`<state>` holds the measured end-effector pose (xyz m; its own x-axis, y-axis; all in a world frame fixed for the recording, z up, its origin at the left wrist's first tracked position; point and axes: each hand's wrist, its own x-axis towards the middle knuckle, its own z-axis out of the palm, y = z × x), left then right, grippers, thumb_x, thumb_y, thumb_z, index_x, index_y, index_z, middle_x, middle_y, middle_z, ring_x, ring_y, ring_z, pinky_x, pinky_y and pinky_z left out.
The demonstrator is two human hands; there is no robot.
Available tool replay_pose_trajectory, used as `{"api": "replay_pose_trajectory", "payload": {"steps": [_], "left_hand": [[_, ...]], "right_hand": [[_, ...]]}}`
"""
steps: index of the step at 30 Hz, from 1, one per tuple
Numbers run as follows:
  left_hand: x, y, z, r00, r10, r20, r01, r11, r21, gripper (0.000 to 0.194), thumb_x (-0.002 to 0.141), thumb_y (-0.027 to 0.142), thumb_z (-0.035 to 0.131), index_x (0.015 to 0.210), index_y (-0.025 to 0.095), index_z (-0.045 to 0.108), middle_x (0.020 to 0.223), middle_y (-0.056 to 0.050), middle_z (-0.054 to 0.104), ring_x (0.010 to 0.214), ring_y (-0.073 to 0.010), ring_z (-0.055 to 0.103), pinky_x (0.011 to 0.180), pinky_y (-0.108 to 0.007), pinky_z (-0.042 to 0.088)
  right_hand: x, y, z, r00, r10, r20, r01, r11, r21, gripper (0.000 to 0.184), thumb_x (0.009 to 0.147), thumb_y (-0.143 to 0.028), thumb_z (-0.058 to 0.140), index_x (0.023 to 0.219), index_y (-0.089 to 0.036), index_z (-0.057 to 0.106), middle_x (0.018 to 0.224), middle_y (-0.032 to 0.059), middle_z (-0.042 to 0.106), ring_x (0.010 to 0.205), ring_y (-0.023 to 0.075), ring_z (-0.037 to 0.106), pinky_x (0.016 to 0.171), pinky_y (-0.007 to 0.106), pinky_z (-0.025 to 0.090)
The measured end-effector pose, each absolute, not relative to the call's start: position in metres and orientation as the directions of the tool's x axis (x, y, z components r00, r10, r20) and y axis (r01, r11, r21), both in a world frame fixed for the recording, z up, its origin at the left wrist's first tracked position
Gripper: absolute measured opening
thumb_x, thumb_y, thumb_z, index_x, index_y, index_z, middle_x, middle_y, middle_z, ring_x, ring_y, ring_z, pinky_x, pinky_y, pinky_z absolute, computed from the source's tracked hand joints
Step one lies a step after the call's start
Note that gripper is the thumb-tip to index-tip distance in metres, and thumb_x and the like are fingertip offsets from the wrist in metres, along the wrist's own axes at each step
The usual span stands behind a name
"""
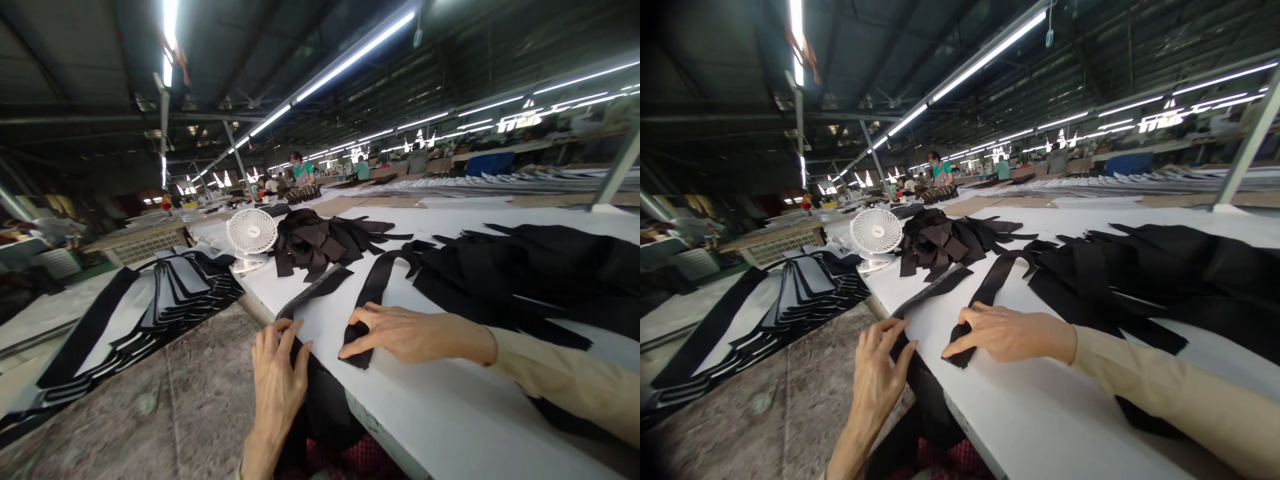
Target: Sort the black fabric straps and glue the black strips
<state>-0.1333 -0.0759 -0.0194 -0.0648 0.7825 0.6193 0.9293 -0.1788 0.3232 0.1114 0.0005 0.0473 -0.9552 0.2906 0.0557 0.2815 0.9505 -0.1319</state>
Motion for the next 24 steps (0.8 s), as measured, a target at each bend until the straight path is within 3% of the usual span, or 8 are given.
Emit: {"api": "replay_pose_trajectory", "payload": {"steps": [4,6,9,12,15,18,21,24], "left_hand": [[-0.145,-0.059,-0.031,-0.204,0.795,0.571,0.916,-0.051,0.398,0.057,0.080,0.044,0.058,0.126,0.012,0.050,0.116,-0.017,0.055,0.105,-0.0343,0.050,0.088,-0.052,0.043],[-0.163,-0.051,-0.034,-0.197,0.839,0.507,0.883,-0.073,0.464,0.048,0.081,0.039,0.055,0.121,0.014,0.053,0.111,-0.014,0.058,0.102,-0.0318,0.053,0.089,-0.050,0.045],[-0.197,-0.040,-0.031,-0.130,0.879,0.458,0.872,-0.119,0.476,0.032,0.080,0.025,0.047,0.109,0.021,0.062,0.106,-0.010,0.062,0.102,-0.0284,0.056,0.092,-0.047,0.044],[-0.216,-0.034,-0.026,-0.215,0.886,0.412,0.824,-0.062,0.563,0.033,0.079,0.036,0.053,0.106,0.020,0.062,0.106,-0.011,0.063,0.100,-0.0301,0.058,0.089,-0.049,0.046],[-0.206,-0.041,-0.034,-0.376,0.887,0.268,0.601,0.013,0.799,0.067,0.070,0.055,0.063,0.122,0.015,0.050,0.101,-0.013,0.062,0.089,-0.0289,0.063,0.078,-0.045,0.052],[-0.175,-0.055,-0.054,-0.510,0.852,0.115,0.310,0.058,0.949,0.089,0.065,0.054,0.070,0.137,0.014,0.036,0.108,-0.014,0.059,0.088,-0.0261,0.063,0.073,-0.039,0.054],[-0.151,-0.065,-0.064,-0.526,0.850,-0.033,0.024,0.054,0.998,0.087,0.063,0.036,0.075,0.139,0.020,0.036,0.120,-0.014,0.056,0.095,-0.0239,0.063,0.076,-0.033,0.052],[-0.153,-0.071,-0.051,-0.470,0.878,-0.087,-0.152,0.017,0.988,0.077,0.062,0.022,0.073,0.133,0.022,0.044,0.117,-0.011,0.060,0.095,-0.0223,0.064,0.070,-0.027,0.051]], "right_hand": [[0.142,0.022,0.072,-0.921,0.357,-0.155,0.388,0.876,-0.288,0.051,0.075,0.002,0.047,0.110,-0.027,0.070,0.097,0.0055,0.066,0.091,0.0176,0.060,0.082,0.025,0.045],[0.158,0.032,0.084,-0.854,0.459,-0.245,0.518,0.790,-0.327,0.042,0.072,-0.004,0.057,0.105,-0.025,0.073,0.088,0.0036,0.069,0.085,0.0181,0.063,0.077,0.024,0.046],[0.171,0.041,0.094,-0.762,0.566,-0.316,0.647,0.684,-0.336,0.038,0.077,-0.012,0.055,0.108,-0.024,0.072,0.093,0.0022,0.072,0.084,0.0187,0.065,0.073,0.024,0.048],[0.168,0.043,0.094,-0.750,0.598,-0.283,0.661,0.686,-0.303,0.035,0.083,-0.015,0.049,0.108,-0.023,0.072,0.105,0.0020,0.071,0.095,0.0205,0.064,0.083,0.028,0.046],[0.157,0.040,0.089,-0.775,0.598,-0.204,0.631,0.719,-0.290,0.035,0.085,-0.017,0.045,0.108,-0.022,0.071,0.109,0.0024,0.070,0.102,0.0220,0.062,0.089,0.031,0.044],[0.145,0.034,0.082,-0.804,0.582,-0.126,0.591,0.755,-0.284,0.035,0.087,-0.018,0.043,0.109,-0.022,0.070,0.111,0.0034,0.069,0.104,0.0231,0.061,0.091,0.034,0.043],[0.130,0.027,0.076,-0.837,0.543,-0.072,0.540,0.796,-0.273,0.035,0.089,-0.019,0.041,0.109,-0.021,0.069,0.113,0.0049,0.067,0.105,0.0231,0.060,0.093,0.035,0.042],[0.110,0.017,0.073,-0.878,0.478,-0.005,0.461,0.844,-0.275,0.035,0.091,-0.020,0.039,0.110,-0.020,0.068,0.112,0.0072,0.066,0.102,0.0219,0.060,0.090,0.034,0.043]]}}
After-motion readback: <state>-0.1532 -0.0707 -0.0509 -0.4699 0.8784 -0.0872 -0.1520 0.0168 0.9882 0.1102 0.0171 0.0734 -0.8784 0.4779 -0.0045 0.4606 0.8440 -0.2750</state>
